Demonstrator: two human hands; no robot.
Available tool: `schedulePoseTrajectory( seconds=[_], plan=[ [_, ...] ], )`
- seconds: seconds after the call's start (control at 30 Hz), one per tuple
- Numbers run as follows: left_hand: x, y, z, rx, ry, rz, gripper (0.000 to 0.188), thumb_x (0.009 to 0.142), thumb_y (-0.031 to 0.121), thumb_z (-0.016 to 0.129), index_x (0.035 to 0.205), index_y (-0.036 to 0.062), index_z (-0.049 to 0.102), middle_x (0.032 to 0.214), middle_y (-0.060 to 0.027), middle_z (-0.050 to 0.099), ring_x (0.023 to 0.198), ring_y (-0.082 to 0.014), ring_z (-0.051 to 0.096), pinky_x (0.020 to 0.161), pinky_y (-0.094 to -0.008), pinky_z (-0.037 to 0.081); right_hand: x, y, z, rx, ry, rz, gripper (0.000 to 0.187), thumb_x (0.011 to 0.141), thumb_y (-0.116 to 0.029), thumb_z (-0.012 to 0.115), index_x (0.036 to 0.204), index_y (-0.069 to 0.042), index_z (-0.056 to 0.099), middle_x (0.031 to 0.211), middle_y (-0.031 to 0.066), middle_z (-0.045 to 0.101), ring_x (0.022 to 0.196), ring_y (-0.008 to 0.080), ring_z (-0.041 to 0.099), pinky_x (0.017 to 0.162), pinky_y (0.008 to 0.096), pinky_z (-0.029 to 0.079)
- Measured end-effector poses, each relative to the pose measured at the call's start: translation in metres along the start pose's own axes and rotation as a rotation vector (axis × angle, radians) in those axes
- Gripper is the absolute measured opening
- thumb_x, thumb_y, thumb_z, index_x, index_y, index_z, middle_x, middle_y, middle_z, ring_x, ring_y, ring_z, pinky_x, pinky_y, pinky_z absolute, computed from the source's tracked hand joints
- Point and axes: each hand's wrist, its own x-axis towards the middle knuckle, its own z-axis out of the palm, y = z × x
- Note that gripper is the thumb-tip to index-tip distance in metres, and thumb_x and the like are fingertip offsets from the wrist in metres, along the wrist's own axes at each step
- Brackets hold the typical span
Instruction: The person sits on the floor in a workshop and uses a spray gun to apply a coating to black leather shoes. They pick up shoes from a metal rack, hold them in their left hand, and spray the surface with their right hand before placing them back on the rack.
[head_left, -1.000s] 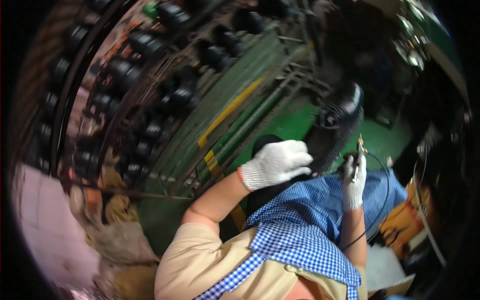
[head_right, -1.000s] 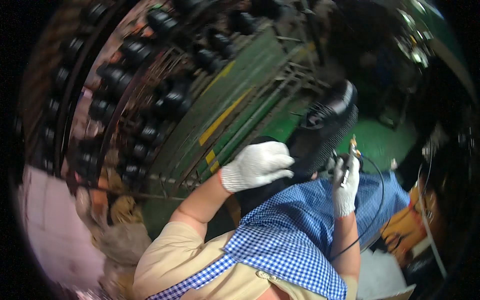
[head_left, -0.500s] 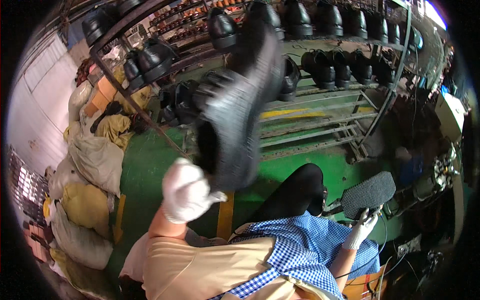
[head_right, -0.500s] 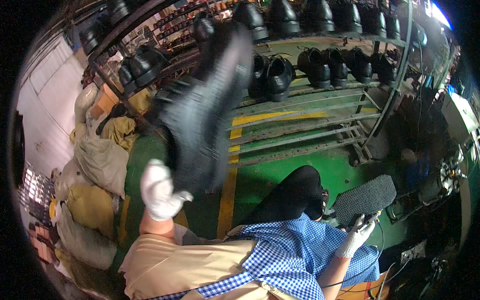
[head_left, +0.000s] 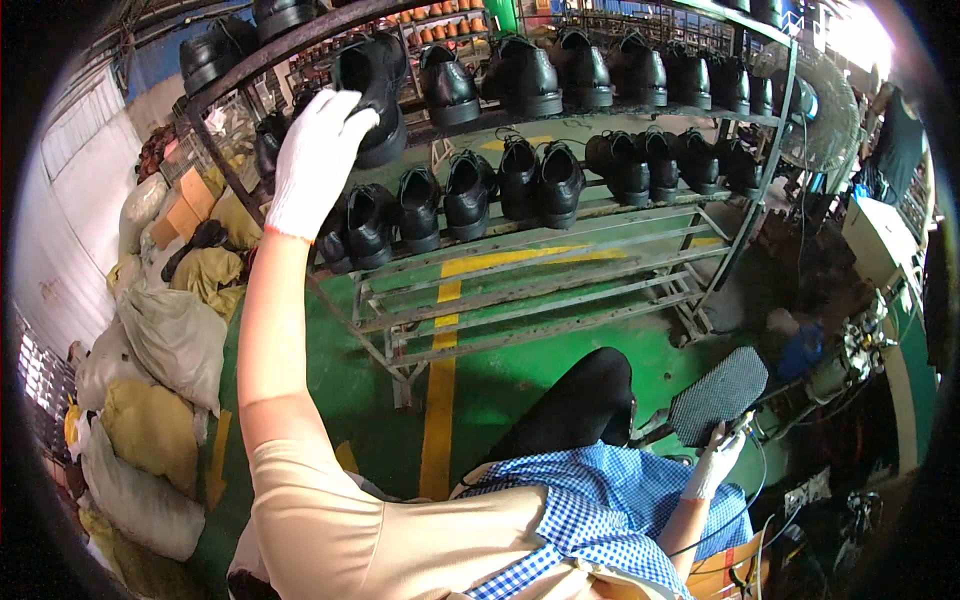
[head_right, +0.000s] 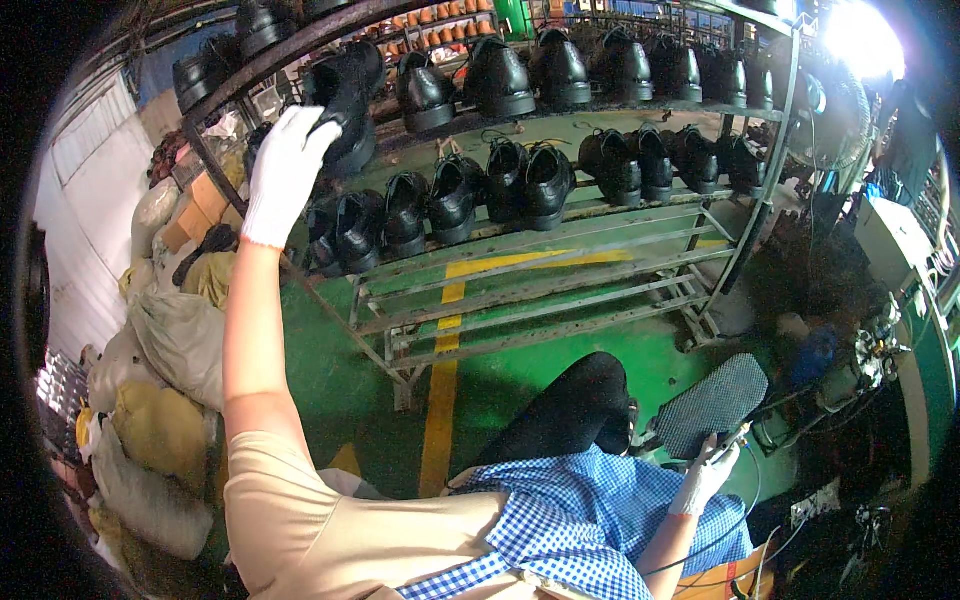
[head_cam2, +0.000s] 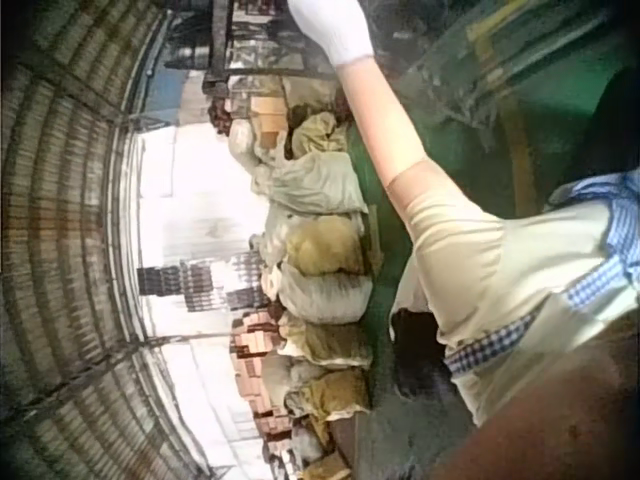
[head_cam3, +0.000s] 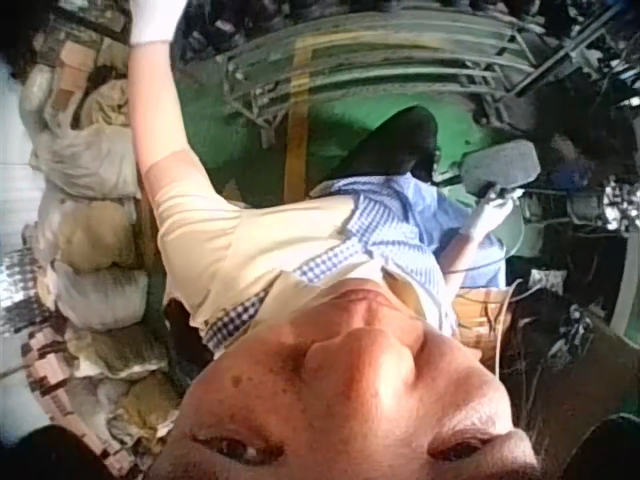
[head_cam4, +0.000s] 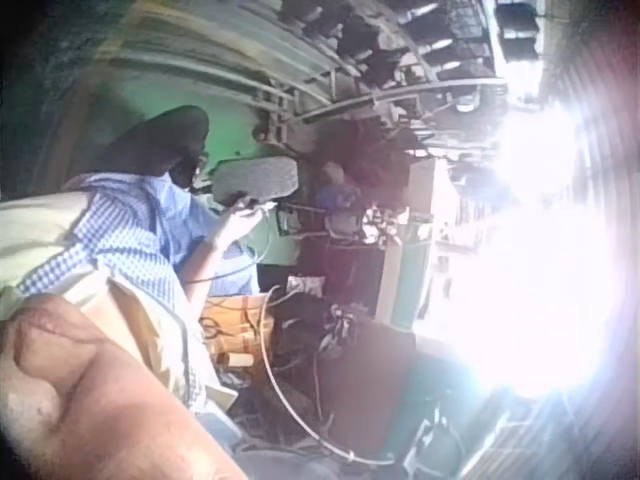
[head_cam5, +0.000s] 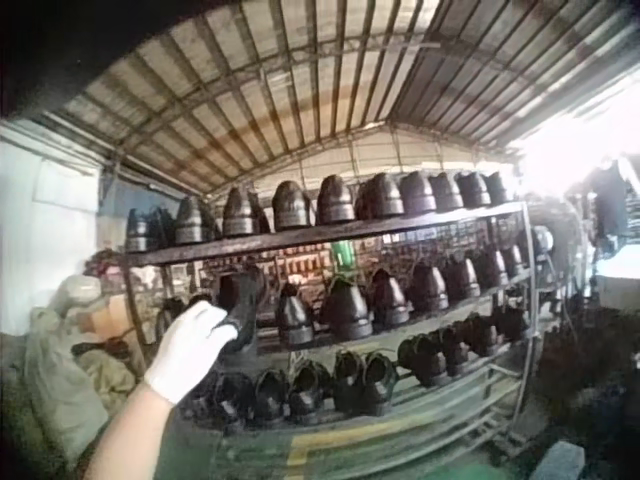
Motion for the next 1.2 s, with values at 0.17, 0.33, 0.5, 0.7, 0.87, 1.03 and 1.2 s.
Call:
schedulePoseTrajectory(
  seconds=[0.17,0.33,0.5,0.7,0.87,1.03,1.2],
  plan=[
    [0.053,-0.058,0.041,0.188,-0.135,-0.002,0.044,0.100,0.035,0.061,0.135,0.0087,0.062,0.131,-0.0190,0.064,0.118,-0.0394,0.063,0.102,-0.0454,0.050,-0.012,-0.034,-0.004,0.055,-0.017,-0.003,0.034,0.103,-0.020,0.066,0.129,-0.001,0.055,0.104,0.0094,0.061,0.092,0.0204,0.057,0.085,0.0339,0.049],
    [0.036,-0.063,0.028,0.134,0.037,-0.044,0.052,0.099,0.036,0.069,0.144,0.0142,0.058,0.136,-0.0168,0.063,0.121,-0.0342,0.064,0.105,-0.0422,0.050,0.001,0.017,-0.008,-0.021,0.017,-0.083,0.034,0.103,-0.018,0.065,0.129,0.001,0.054,0.107,0.0101,0.062,0.093,0.0206,0.057,0.087,0.0346,0.049],
    [0.021,-0.127,-0.002,0.195,-0.003,-0.192,0.051,0.097,0.052,0.064,0.123,0.0086,0.070,0.116,-0.0196,0.070,0.115,-0.0379,0.067,0.098,-0.0447,0.052,-0.011,-0.013,-0.007,0.000,-0.047,0.047,0.035,0.105,-0.021,0.062,0.131,0.001,0.055,0.109,0.0106,0.061,0.093,0.0206,0.057,0.085,0.0347,0.048],
    [0.008,-0.096,-0.013,0.208,0.057,-0.227,0.047,0.100,0.049,0.060,0.088,0.0043,0.072,0.092,-0.0197,0.071,0.089,-0.0419,0.067,0.078,-0.0473,0.050,-0.006,0.016,-0.006,-0.018,-0.083,0.004,0.034,0.107,-0.024,0.058,0.130,0.001,0.055,0.107,0.0104,0.061,0.095,0.0224,0.056,0.089,0.0375,0.048],
    [-0.070,-0.002,-0.009,0.056,0.392,-0.155,0.027,0.102,0.022,0.069,0.083,0.0011,0.069,0.071,-0.0150,0.057,0.062,-0.0209,0.050,0.063,-0.0364,0.043,-0.012,-0.001,-0.017,-0.048,0.025,-0.050,0.036,0.107,-0.024,0.058,0.130,0.003,0.056,0.105,0.0147,0.062,0.096,0.0264,0.059,0.090,0.0398,0.050],
    [-0.174,0.052,-0.027,0.336,0.628,0.252,0.027,0.099,0.016,0.069,0.079,-0.0028,0.064,0.075,-0.0166,0.063,0.069,-0.0379,0.060,0.078,-0.0474,0.055,-0.025,-0.019,0.003,-0.064,-0.036,0.000,0.032,0.104,-0.020,0.062,0.124,0.004,0.059,0.109,0.0203,0.066,0.098,0.0352,0.064,0.091,0.0422,0.051],
    [-0.194,0.139,0.040,-0.577,0.269,0.381,0.021,0.098,0.018,0.065,0.083,0.0044,0.060,0.081,-0.0080,0.061,0.073,-0.0311,0.061,0.082,-0.0484,0.057,-0.032,-0.027,0.004,-0.078,-0.048,-0.059,0.037,0.103,-0.020,0.061,0.131,0.004,0.056,0.113,0.0263,0.064,0.102,0.0422,0.063,0.092,0.0460,0.051]
  ],
)
